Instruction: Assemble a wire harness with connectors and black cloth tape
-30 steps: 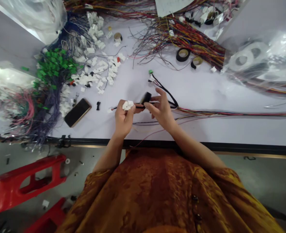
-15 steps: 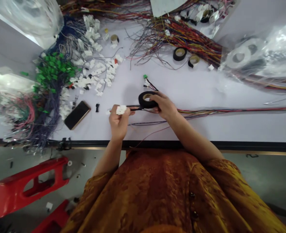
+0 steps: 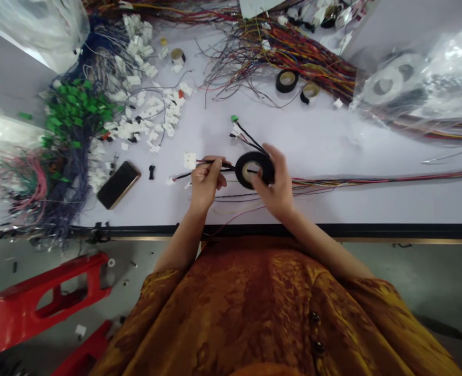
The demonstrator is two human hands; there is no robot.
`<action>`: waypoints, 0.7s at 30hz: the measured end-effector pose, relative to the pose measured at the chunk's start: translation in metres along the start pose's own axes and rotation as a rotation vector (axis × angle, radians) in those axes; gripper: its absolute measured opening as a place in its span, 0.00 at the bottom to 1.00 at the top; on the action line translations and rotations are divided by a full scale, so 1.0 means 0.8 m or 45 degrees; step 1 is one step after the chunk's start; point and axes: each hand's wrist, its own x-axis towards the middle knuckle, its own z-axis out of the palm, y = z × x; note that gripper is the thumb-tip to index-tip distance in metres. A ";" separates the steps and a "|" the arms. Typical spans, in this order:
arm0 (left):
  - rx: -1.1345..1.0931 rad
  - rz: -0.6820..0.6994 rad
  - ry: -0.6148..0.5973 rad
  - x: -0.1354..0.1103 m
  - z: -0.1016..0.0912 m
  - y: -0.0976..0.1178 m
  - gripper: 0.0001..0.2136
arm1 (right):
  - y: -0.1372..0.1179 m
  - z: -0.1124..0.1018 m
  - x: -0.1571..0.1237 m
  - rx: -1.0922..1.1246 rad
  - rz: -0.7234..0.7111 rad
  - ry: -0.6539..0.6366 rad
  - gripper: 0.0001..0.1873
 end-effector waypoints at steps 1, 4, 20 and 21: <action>-0.006 -0.022 0.035 -0.002 0.001 0.005 0.15 | -0.002 0.001 -0.011 -0.125 -0.116 -0.043 0.22; 0.038 -0.024 0.013 -0.015 0.000 0.021 0.16 | -0.005 0.008 -0.019 -0.195 -0.243 -0.062 0.20; 0.130 0.122 0.154 -0.007 0.002 0.010 0.16 | 0.014 -0.004 -0.025 0.000 -0.188 -0.133 0.28; 0.106 0.096 0.140 -0.009 0.002 0.014 0.16 | 0.015 -0.003 -0.032 -0.135 -0.275 -0.169 0.24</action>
